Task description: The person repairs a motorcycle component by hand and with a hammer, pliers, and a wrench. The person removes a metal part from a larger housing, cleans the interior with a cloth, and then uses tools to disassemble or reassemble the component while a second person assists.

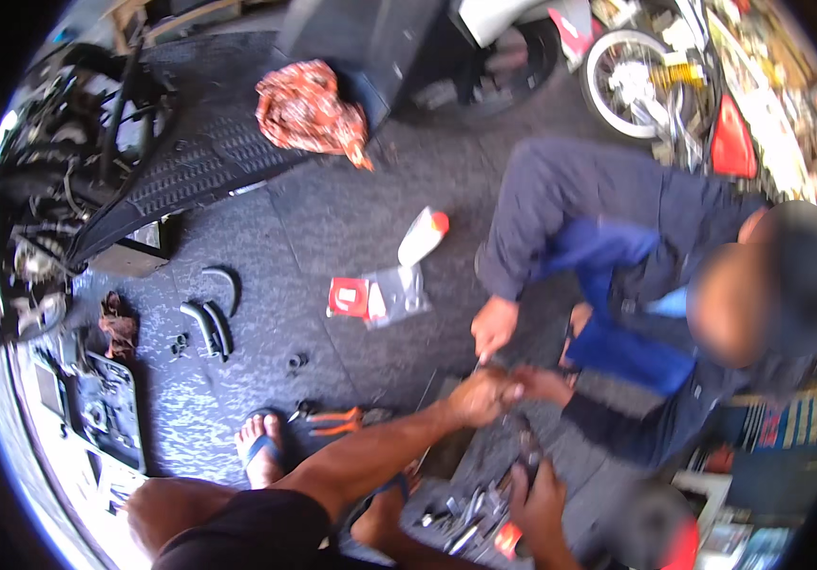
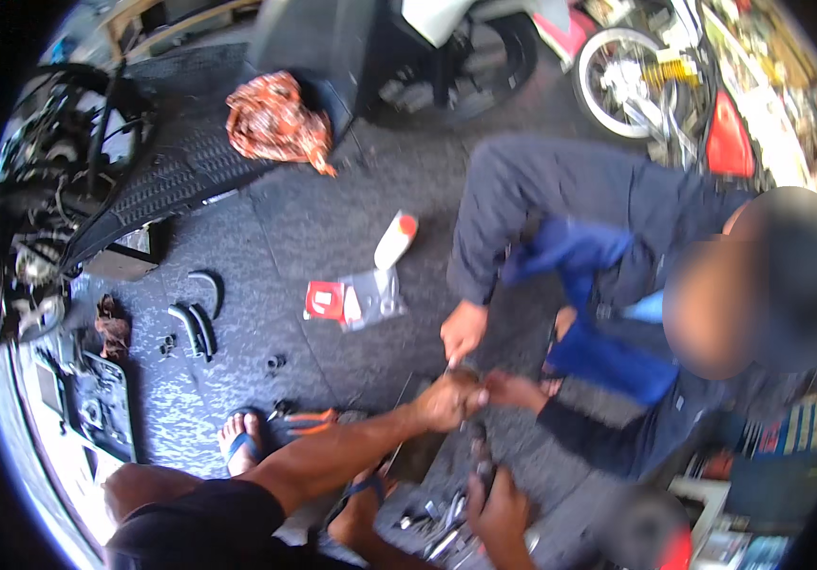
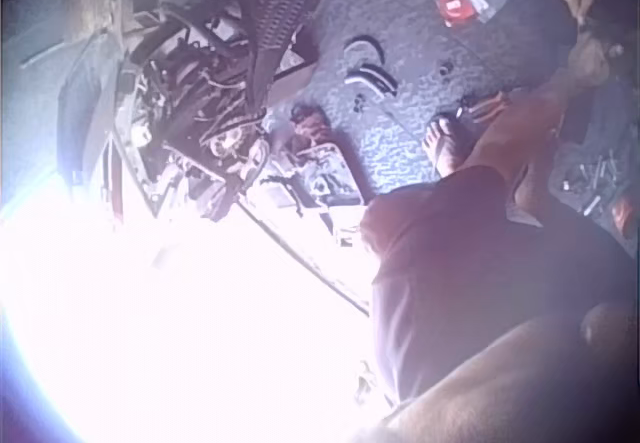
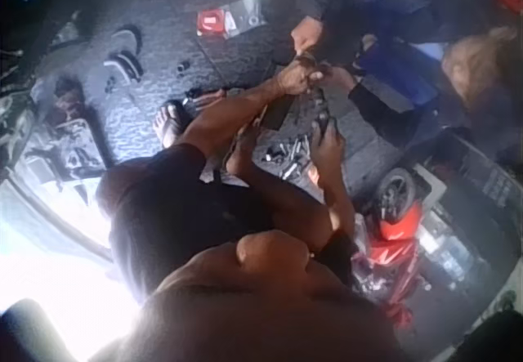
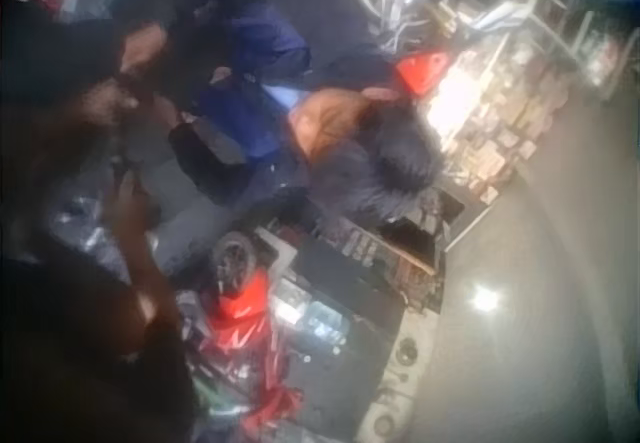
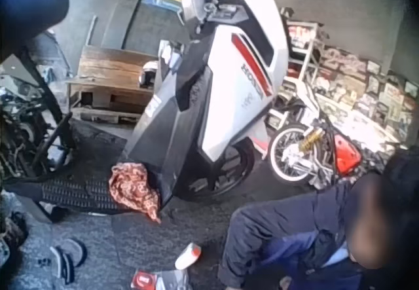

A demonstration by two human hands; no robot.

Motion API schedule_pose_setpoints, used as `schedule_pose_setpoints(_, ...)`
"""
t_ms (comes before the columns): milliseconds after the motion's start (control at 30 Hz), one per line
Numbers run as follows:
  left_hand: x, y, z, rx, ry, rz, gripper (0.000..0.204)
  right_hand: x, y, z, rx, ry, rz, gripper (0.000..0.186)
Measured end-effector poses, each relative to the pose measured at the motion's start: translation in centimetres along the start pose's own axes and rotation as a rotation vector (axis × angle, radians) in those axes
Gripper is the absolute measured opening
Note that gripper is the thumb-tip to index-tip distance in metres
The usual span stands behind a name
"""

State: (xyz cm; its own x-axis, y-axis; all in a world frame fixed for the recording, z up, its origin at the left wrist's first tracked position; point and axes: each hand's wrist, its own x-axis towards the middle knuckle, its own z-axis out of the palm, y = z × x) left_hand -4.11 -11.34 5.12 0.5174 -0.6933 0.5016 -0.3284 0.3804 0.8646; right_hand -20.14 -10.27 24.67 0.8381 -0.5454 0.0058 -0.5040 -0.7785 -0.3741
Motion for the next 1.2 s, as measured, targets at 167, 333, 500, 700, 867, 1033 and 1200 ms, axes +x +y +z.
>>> schedule_pose_setpoints(167, -1.6, 0.0, 0.7, -0.065, -0.064, -0.111, 0.032, -2.3, 0.2, -1.6, -0.032, -0.098, -0.164, 0.022)
schedule_pose_setpoints(333, -2.5, -1.7, 1.9, 0.009, 0.014, -0.1, 0.038, -2.7, 4.6, 2.8, 0.004, -0.047, 0.085, 0.027)
schedule_pose_setpoints(500, -1.6, -0.5, 1.7, 0.048, -0.06, -0.102, 0.034, -6.5, 9.7, 4.5, 0.319, 0.176, -0.002, 0.034)
schedule_pose_setpoints(700, -0.2, 4.6, 1.9, 0.07, 0.049, -0.04, 0.036, -14.0, 16.6, 18.1, 0.028, -0.056, 0.744, 0.045)
schedule_pose_setpoints(867, 0.5, 11.5, 2.0, 0.15, -0.098, -0.057, 0.035, -18.7, 18.9, 25.4, -0.194, 0.257, 0.094, 0.034)
schedule_pose_setpoints(1033, -1.3, 13.2, -1.9, 0.208, -0.316, -0.089, 0.027, -14.8, 23.3, 22.4, 0.251, 0.211, 0.588, 0.026)
schedule_pose_setpoints(1200, -3.7, 5.9, -10.2, 0.416, -0.824, -0.505, 0.036, -4.5, 24.4, 19.8, 0.423, 0.189, 0.58, 0.016)
